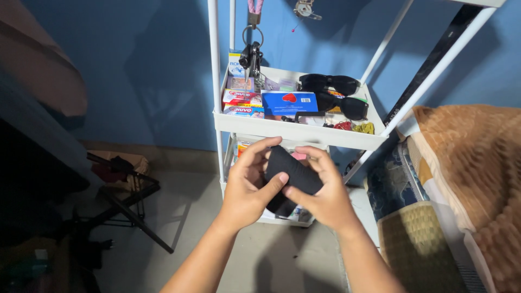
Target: Organize and interact with various items on a tiered storage cart, including using a watch repair tool.
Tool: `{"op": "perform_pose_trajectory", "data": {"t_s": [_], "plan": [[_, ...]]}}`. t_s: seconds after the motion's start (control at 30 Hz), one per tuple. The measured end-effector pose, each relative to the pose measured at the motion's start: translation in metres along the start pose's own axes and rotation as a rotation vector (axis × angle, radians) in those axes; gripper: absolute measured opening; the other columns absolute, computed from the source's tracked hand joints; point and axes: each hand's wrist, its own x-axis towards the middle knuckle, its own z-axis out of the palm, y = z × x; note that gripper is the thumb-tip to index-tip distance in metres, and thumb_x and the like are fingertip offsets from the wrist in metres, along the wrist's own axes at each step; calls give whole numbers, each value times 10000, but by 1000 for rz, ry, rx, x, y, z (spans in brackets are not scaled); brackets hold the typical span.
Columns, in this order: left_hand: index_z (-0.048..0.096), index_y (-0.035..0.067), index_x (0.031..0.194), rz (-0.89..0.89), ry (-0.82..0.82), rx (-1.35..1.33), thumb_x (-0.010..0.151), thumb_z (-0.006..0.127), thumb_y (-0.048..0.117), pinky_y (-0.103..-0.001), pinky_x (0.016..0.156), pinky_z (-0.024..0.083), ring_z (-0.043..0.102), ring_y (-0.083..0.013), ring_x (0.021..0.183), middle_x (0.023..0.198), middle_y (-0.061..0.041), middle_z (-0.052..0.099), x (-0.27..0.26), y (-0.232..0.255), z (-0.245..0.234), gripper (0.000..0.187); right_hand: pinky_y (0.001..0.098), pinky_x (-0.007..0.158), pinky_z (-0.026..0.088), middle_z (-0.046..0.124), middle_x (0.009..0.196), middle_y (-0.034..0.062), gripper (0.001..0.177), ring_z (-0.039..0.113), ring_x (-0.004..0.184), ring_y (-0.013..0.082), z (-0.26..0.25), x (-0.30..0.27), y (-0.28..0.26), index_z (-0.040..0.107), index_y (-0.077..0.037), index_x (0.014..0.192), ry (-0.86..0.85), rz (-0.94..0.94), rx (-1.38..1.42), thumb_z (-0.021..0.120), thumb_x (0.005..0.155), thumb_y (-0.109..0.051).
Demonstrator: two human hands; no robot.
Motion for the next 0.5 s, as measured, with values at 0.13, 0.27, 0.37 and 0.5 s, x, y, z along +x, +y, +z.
{"op": "perform_pose_trajectory", "data": {"t_s": [0.13,0.27,0.37,0.5], "plan": [[546,39,1458,10,40,176,876,766,-32,-269,890,527,591,-120,1022,1148,-56,611,1,8,-2,627,328,1014,520,682,1251,106,577,635,1179,175,-19,-6,25,555,-12,1311,77,156,139,831,807,-66],[631,8,1265,-85,-14,377,872,794,53,-265,782,547,616,-108,964,1090,-57,635,5,0,-7,428,332,991,527,703,1198,102,479,647,1112,173,-25,-4,25,603,18,1266,101,230,292,817,846,-67],[657,3,1186,-217,-65,207,928,739,68,-254,767,554,639,-82,906,1016,-40,688,6,-9,-9,279,313,986,520,697,1197,79,494,645,1110,143,-20,-1,16,609,9,1293,50,259,237,799,845,-81],[685,7,1114,-257,-14,234,942,723,72,-244,694,538,625,-57,787,880,-25,714,7,-12,-13,188,301,951,532,718,1175,48,510,662,1071,117,-12,5,13,625,1,1279,29,319,148,797,803,-61]]}}
